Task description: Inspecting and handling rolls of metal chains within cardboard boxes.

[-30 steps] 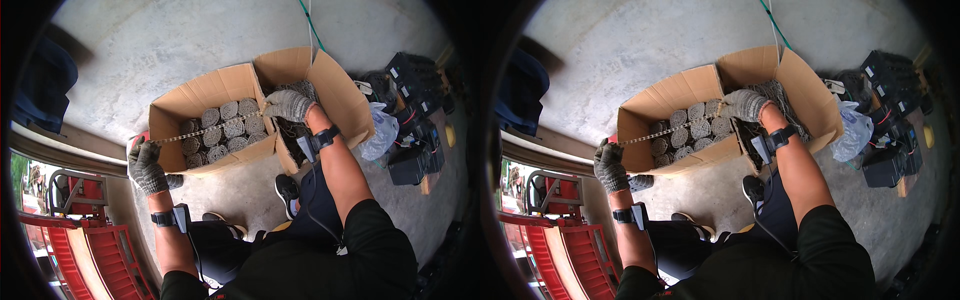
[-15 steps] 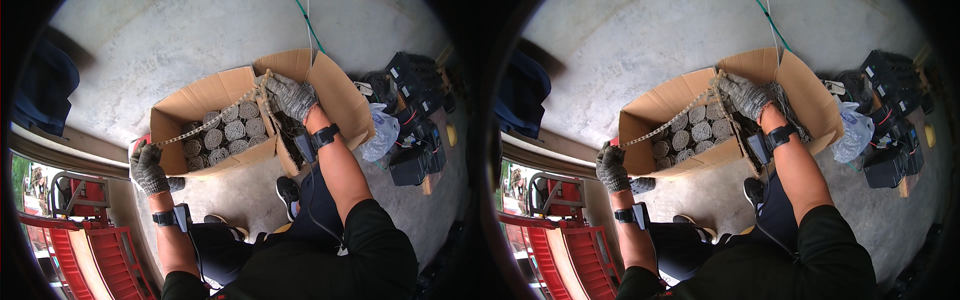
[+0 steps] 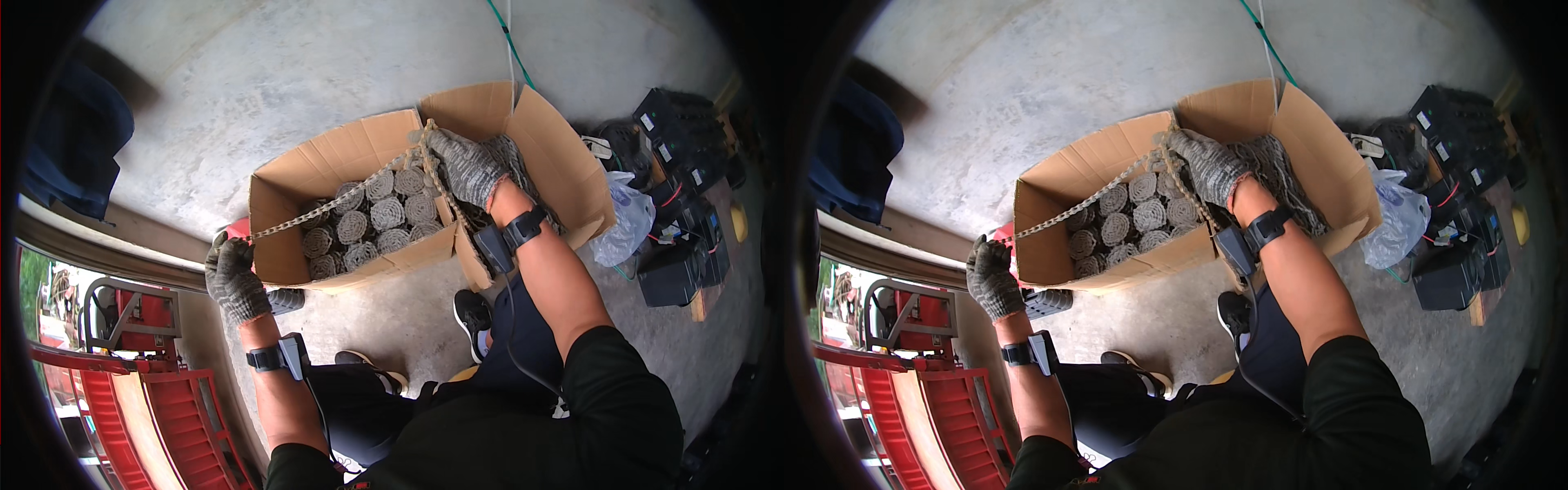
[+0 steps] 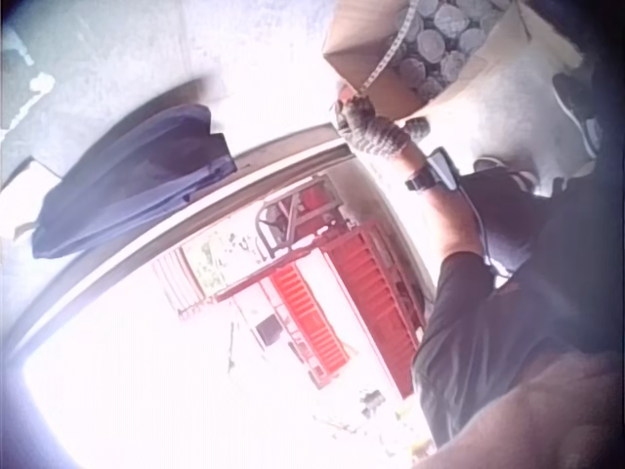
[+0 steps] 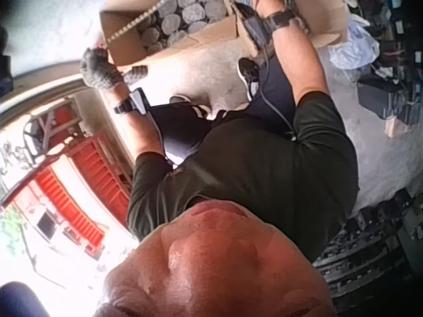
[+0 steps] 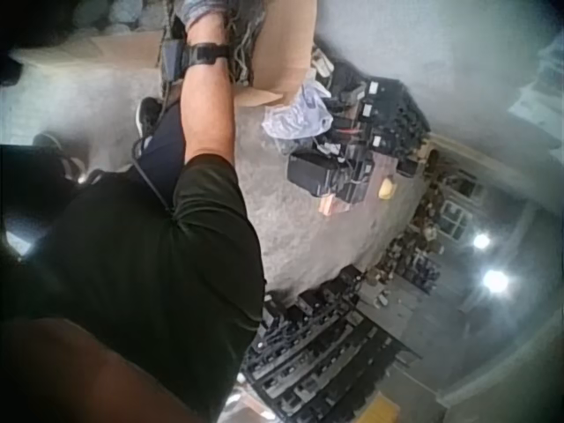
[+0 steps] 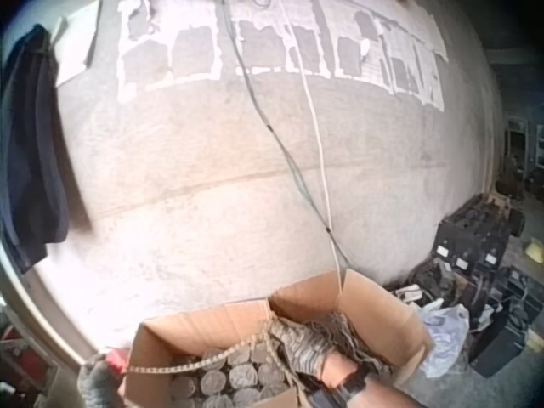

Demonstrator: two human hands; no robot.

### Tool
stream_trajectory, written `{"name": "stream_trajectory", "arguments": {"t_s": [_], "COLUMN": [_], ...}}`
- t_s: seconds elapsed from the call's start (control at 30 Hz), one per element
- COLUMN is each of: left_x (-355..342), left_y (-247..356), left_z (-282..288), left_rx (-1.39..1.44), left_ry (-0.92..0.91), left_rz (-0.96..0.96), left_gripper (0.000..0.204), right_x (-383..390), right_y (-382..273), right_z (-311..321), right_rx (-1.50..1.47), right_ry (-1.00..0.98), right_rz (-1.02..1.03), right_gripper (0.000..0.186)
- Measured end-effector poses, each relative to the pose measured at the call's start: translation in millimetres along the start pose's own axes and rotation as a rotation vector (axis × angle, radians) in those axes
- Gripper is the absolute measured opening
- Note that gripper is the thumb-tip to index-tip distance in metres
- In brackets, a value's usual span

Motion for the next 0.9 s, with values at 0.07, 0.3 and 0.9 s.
{"name": "stream_trajectory", "arguments": {"t_s": [0.07, 0.3, 0.9], "left_x": [6, 23, 50], "left_y": [3, 21, 9], "left_z": [-6, -27, -62], "left_rx": [0.020, -0.039, -0.045], "left_ry": [-0.039, -0.027, -0.242], "left_rz": [-0.008, -0.121, -0.019], "left_gripper": [0.036, 0.038, 0.039], "right_x": [-2, -10, 17], "right_y": [-1, -10, -51], "right_z": [3, 2, 5], "right_rx": [-0.029, 0.491, 0.262], "right_ry": [0.067, 0.052, 0.017], "right_rz": [-0.009, 0.215, 0.262], "right_gripper": [0.042, 0.042, 0.036]}}
Point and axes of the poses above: each hand's wrist, its own x-axis away from the middle knuckle, its own z-axis out of the back of the hand, y = z × x, the point moved 7 cm from there along -x, towards the middle knuckle, and after that the axes turned 10 degrees about y, right-handed, at the moved point
